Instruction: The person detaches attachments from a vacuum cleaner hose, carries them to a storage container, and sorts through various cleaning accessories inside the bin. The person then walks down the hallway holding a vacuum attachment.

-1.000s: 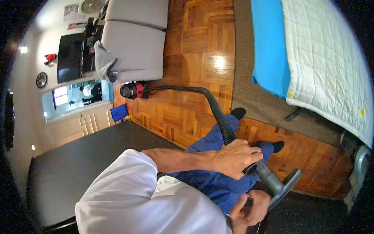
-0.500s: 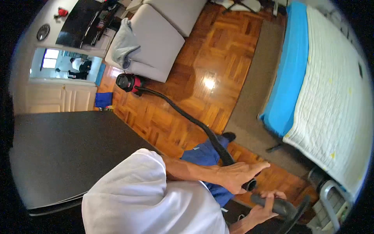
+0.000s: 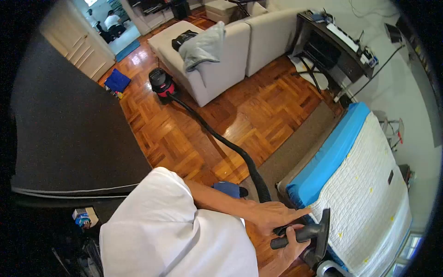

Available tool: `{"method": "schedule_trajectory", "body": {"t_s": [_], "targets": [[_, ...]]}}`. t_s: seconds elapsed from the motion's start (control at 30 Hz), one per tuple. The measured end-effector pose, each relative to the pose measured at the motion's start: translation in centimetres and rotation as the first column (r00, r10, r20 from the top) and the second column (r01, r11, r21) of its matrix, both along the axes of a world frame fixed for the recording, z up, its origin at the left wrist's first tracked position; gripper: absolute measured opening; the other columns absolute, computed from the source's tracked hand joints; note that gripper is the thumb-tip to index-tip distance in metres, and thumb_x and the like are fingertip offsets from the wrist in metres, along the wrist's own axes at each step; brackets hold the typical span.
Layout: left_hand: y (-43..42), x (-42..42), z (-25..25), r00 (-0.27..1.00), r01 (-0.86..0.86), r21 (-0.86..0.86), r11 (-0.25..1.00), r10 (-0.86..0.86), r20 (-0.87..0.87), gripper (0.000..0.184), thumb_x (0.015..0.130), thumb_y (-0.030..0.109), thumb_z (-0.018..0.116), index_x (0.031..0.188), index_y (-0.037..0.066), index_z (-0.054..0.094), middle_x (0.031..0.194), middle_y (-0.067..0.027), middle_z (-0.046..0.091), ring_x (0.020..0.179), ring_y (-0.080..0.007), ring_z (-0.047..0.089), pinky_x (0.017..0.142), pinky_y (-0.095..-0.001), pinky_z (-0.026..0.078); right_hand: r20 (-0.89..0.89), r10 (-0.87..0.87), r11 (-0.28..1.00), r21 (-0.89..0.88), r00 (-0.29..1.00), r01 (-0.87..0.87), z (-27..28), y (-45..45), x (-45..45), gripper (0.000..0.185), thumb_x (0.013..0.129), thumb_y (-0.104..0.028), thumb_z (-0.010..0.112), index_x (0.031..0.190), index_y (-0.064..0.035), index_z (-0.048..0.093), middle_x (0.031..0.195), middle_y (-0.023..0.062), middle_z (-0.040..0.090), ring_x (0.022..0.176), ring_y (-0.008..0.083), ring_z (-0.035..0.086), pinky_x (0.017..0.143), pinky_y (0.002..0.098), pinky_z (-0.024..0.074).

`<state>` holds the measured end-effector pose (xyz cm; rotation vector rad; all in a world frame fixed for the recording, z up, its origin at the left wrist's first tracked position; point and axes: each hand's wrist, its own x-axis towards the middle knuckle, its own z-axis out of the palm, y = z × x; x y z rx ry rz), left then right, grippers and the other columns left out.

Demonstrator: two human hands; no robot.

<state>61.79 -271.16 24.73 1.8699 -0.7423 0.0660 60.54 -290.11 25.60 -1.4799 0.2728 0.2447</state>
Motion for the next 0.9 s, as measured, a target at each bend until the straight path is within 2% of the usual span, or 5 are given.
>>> {"method": "schedule_trajectory", "body": {"t_s": [0.3, 0.4, 0.5, 0.83, 0.9], "targets": [[3.7, -5.5, -0.6, 0.998, 0.055, -0.227, 0.972, -0.061, -0.023, 0.102, 0.062, 0.012, 0.080, 0.146, 0.006, 0.024, 0.095, -0.0180, 0.066, 0.085, -0.0439, 0.063, 0.067, -0.0470, 0.049, 0.201, 0.108, 0.985, -0.151, 0.974, -0.078, 2.9, 5.5, -6.2, 0.036, 0.063, 0.011, 0.067, 0.095, -0.0004, 0.057, 0.088, 0.0076, 0.060, 0.079, 0.0161, 0.059, 0.077, 0.0316, 0.0503], [6.5, -4.6, -0.1, 0.972, 0.232, -0.054, 0.971, -0.234, -0.028, 0.038, 0.061, 0.017, 0.083, 0.089, 0.006, 0.060, 0.078, -0.0132, 0.065, 0.075, -0.0378, 0.064, 0.060, -0.0448, 0.045, 0.180, 0.136, 0.982, -0.154, 0.974, -0.108, 4.3, 6.0, -6.3, 0.036, 0.062, 0.012, 0.067, 0.093, -0.0013, 0.056, 0.086, 0.0080, 0.060, 0.077, 0.0167, 0.059, 0.075, 0.0319, 0.0512], [7.3, -3.3, 0.2, 0.904, 0.427, 0.101, 0.899, -0.419, -0.089, 0.035, 0.059, 0.020, 0.085, 0.080, 0.003, 0.064, 0.069, -0.0127, 0.064, 0.071, -0.0330, 0.064, 0.059, -0.0418, 0.045, 0.264, 0.091, 0.990, -0.126, 0.960, -0.059, 4.8, 6.9, -6.8, 0.036, 0.061, 0.012, 0.066, 0.092, -0.0019, 0.055, 0.086, 0.0085, 0.059, 0.076, 0.0179, 0.060, 0.075, 0.0330, 0.0519], [16.2, 4.5, 3.4, 0.516, 0.798, -0.228, 0.558, -0.828, -0.219, 0.043, 0.070, 0.023, 0.085, 0.100, 0.000, 0.064, 0.072, -0.0060, 0.060, 0.066, -0.0173, 0.056, 0.060, -0.0353, 0.046, 0.462, 0.224, 0.973, -0.149, 0.858, -0.174, 6.4, 14.5, -1.8, 0.031, 0.067, 0.001, 0.073, 0.092, -0.0053, 0.056, 0.089, 0.0032, 0.060, 0.079, 0.0152, 0.058, 0.072, 0.0324, 0.0511], [18.5, 5.1, 5.4, 0.574, 0.667, -0.267, 0.696, -0.708, -0.413, 0.036, 0.074, 0.019, 0.083, 0.099, 0.002, 0.064, 0.077, -0.0028, 0.063, 0.071, -0.0134, 0.057, 0.064, -0.0322, 0.048, 0.440, 0.067, 0.993, -0.119, 0.895, -0.016, 7.4, 17.1, -0.5, 0.036, 0.071, 0.003, 0.075, 0.101, -0.0037, 0.056, 0.088, 0.0019, 0.059, 0.074, 0.0126, 0.059, 0.062, 0.0296, 0.0510]]}}
